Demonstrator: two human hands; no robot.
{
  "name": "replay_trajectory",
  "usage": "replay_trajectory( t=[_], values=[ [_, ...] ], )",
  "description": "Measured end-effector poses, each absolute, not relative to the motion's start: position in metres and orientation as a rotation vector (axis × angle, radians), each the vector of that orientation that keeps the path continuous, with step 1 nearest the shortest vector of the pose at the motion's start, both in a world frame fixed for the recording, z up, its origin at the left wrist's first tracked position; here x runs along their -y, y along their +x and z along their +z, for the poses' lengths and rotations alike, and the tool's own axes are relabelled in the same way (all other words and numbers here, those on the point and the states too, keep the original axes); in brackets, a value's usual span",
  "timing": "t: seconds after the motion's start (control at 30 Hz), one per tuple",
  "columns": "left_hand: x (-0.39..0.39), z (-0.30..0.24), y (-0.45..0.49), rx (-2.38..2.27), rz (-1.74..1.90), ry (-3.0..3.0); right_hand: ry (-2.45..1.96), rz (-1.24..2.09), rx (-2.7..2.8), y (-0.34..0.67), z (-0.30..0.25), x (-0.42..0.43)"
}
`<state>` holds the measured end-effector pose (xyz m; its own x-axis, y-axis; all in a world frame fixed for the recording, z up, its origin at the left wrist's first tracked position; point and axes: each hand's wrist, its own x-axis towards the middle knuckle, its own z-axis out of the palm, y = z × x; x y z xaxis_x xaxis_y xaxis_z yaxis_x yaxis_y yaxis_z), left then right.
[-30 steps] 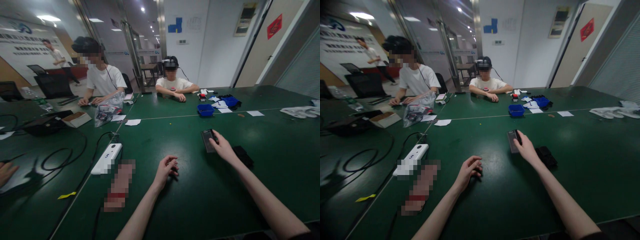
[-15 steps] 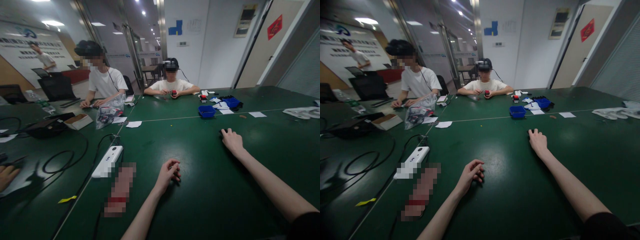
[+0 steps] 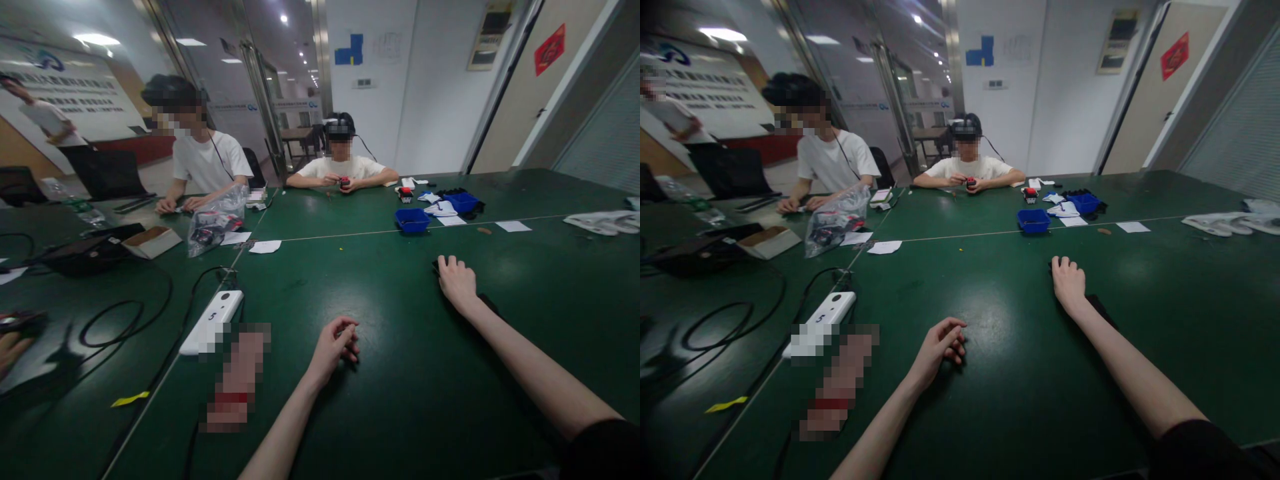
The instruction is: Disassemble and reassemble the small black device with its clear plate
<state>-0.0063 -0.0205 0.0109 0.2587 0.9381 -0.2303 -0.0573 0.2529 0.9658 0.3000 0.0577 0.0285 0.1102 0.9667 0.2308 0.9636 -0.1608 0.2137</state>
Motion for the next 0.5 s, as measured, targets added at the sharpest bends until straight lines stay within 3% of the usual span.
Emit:
replay_trajectory(
  t=[0.5],
  values=[
    [0.020,0.012,-0.008,-1.068,0.886,1.095,2.269,0.422,-2.021,0.292,0.040,-0.045]
  ],
)
